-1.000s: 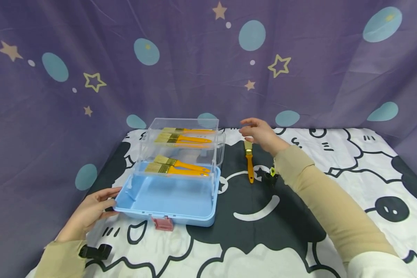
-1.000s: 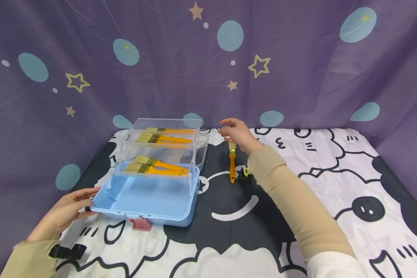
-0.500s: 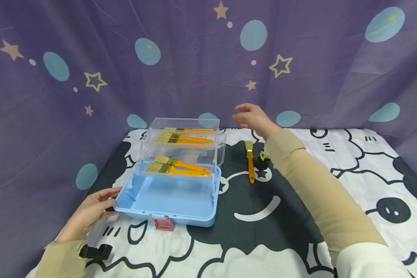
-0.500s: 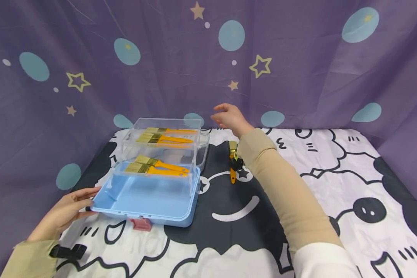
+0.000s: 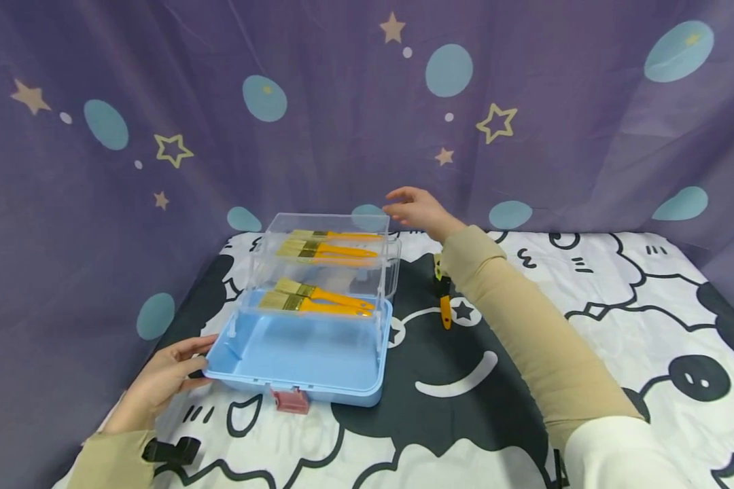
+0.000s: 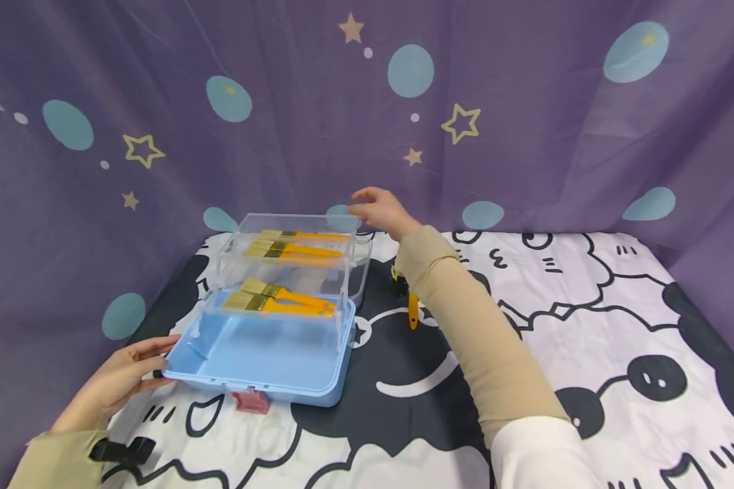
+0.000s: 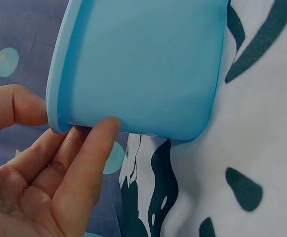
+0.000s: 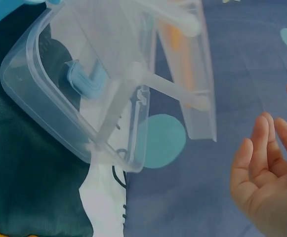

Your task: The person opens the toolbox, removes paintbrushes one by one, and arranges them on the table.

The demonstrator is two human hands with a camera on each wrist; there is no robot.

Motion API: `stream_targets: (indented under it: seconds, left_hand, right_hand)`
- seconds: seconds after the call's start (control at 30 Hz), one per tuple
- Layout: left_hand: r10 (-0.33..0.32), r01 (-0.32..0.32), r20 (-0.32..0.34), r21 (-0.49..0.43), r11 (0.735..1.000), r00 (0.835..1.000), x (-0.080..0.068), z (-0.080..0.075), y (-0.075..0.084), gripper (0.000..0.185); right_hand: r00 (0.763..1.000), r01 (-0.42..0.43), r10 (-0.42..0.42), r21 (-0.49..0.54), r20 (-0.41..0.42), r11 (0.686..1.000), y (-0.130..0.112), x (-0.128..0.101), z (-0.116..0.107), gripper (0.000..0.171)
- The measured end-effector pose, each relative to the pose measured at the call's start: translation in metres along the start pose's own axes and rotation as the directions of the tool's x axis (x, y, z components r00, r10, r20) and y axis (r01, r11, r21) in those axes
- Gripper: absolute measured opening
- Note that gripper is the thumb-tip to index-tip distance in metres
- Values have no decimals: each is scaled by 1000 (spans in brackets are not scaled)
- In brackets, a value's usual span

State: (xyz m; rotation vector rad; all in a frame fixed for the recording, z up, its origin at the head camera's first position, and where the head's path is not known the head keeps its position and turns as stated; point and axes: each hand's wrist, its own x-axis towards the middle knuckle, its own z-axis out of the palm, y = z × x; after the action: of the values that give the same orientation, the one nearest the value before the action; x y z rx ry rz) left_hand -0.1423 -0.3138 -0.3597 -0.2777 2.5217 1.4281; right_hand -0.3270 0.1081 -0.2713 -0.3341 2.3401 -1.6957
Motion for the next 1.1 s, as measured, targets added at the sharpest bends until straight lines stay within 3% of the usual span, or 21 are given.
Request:
stream_targets:
  seconds: [0.27, 0.43, 0.63, 0.87, 1.1]
  left_hand:
    - [-6, 6, -12, -7, 1000, 1000, 2, 3, 0, 59]
    - [-10, 10, -15, -2, 1000, 1000, 1, 3, 2, 59]
    - [-11, 11, -19, 3, 1000, 1000, 0, 5, 4, 59]
    - [-10, 10, -24, 3, 1000, 1000, 0, 6, 6, 59]
    - [-26, 26, -14, -1, 1000, 1000, -2, 3, 2, 59]
  right_hand:
    - [997, 63, -57, -105, 57, 992, -3, 11, 13, 47]
    - [995, 79, -62, -213, 84, 974, -8, 13, 18, 50]
    - [988, 108, -74, -273, 133, 956, -7, 17, 22, 51]
    - [979, 137, -67, -376, 192, 917, -2, 27, 31, 53]
    - [979, 146, -56, -489, 194, 860, -3, 30, 42, 53]
